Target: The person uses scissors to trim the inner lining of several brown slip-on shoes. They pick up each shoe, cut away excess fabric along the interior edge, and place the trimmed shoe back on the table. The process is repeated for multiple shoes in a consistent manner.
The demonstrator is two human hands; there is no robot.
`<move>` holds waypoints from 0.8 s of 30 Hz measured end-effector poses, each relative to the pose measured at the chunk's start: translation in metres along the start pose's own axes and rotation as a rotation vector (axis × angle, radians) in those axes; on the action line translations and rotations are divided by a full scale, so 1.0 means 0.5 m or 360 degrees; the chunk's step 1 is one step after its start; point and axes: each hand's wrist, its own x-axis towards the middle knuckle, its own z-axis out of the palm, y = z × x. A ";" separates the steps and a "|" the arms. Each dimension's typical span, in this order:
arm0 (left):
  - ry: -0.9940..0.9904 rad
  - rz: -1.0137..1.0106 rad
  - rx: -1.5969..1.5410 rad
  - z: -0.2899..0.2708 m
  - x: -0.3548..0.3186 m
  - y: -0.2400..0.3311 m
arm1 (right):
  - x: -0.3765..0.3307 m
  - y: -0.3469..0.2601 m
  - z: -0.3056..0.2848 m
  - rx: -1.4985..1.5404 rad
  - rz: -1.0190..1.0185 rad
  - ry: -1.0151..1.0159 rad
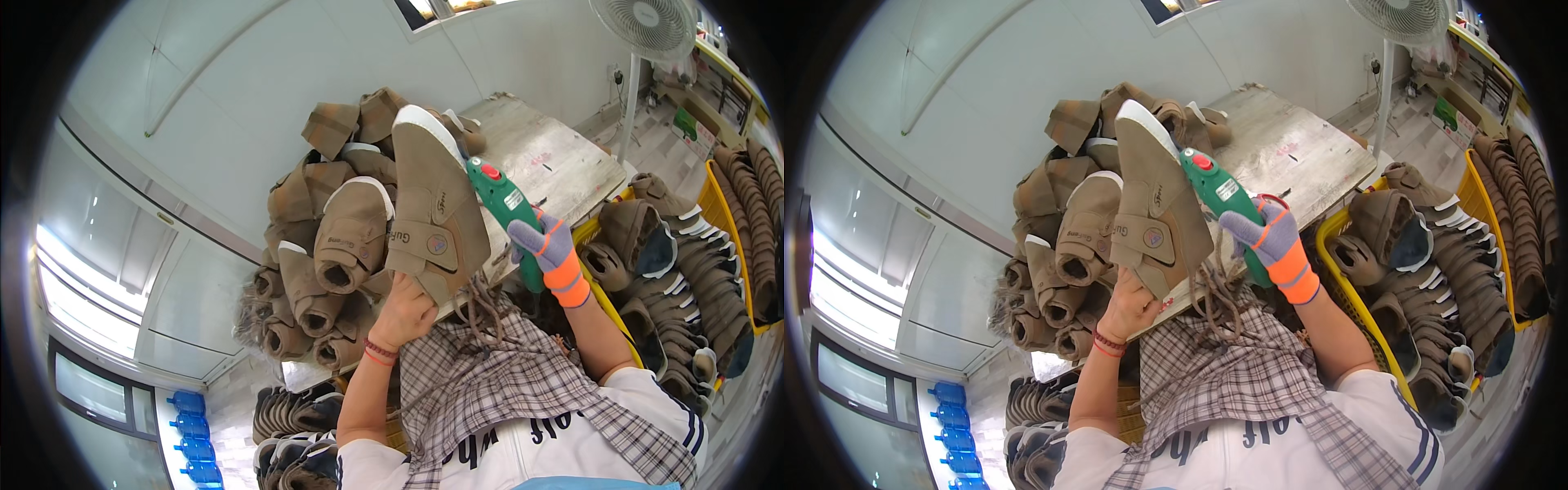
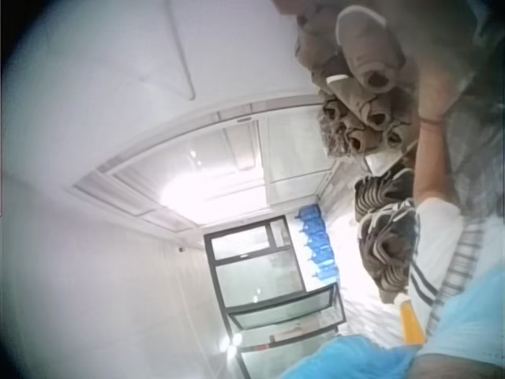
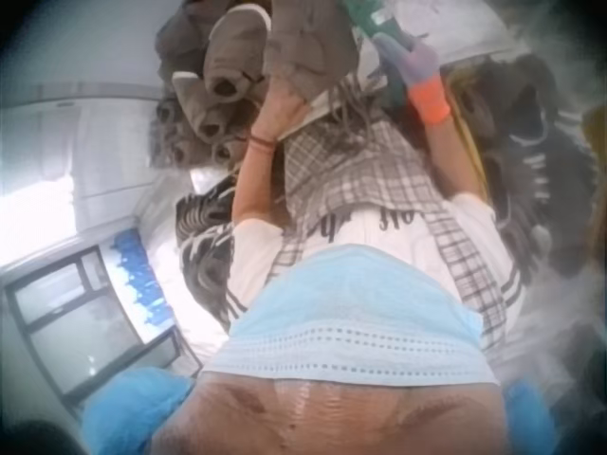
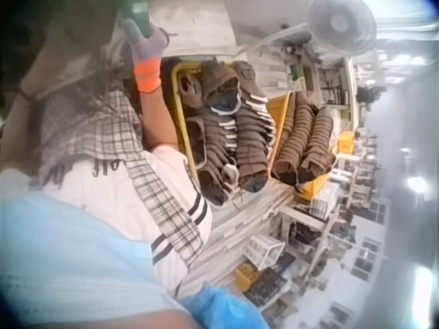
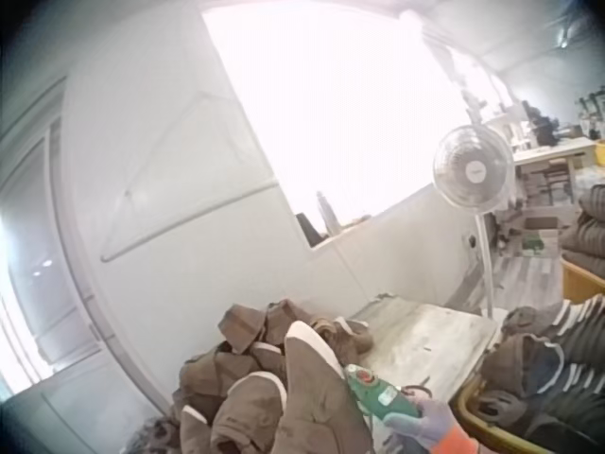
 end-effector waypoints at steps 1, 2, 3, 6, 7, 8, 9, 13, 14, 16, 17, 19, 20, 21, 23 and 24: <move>0.0013 -0.0007 -0.0027 0.002 -0.003 0.006 | 0.005 -0.004 -0.008 -0.0008 0.0023 0.0005; 0.0026 -0.0016 -0.0054 0.003 -0.004 0.012 | 0.011 -0.008 -0.013 -0.0016 0.0047 0.0010; 0.0086 -0.0077 -0.0056 0.002 -0.001 0.013 | 0.020 -0.006 -0.018 -0.0021 0.0023 0.0100; 0.0225 -0.0480 -0.0329 0.017 -0.006 0.018 | 0.055 0.013 -0.060 -0.0187 -0.0017 0.0328; 0.0246 -0.0719 -0.0551 0.022 -0.006 0.018 | 0.079 0.030 -0.087 -0.0261 0.0049 0.0415; 0.0263 -0.0972 -0.0782 0.031 -0.009 0.022 | 0.106 0.064 -0.123 -0.0409 0.0091 0.0522; 0.0282 -0.1210 -0.0997 0.035 -0.006 0.021 | 0.138 0.096 -0.159 -0.0547 0.0112 0.0625; 0.0241 -0.1268 -0.1639 0.084 -0.024 0.031 | 0.208 0.170 -0.264 -0.1025 0.0435 0.0659; 0.0137 -0.1289 -0.1811 0.082 -0.025 0.043 | 0.224 0.186 -0.297 -0.1170 0.0477 0.0671; 0.0001 -0.1267 -0.2018 0.079 -0.036 0.067 | 0.251 0.213 -0.332 -0.1454 0.0556 0.0663; -0.0068 -0.1245 -0.2123 0.076 -0.037 0.080 | 0.265 0.231 -0.355 -0.1535 0.0535 0.0631; -0.0236 -0.1247 -0.2194 0.050 -0.025 0.111 | 0.280 0.248 -0.376 -0.1696 0.0497 0.0564; -0.0360 -0.1228 -0.2132 0.034 -0.020 0.123 | 0.292 0.265 -0.393 -0.1753 0.0474 0.0532; -0.0476 -0.1212 -0.2059 0.020 -0.020 0.132 | 0.299 0.271 -0.391 -0.1815 0.0446 0.0515; -0.0345 -0.1069 -0.1921 0.003 -0.036 0.136 | 0.316 0.290 -0.380 -0.1940 0.0390 0.0472; -0.0218 -0.1033 -0.1873 -0.008 -0.048 0.134 | 0.331 0.285 -0.369 -0.1975 0.0459 0.0376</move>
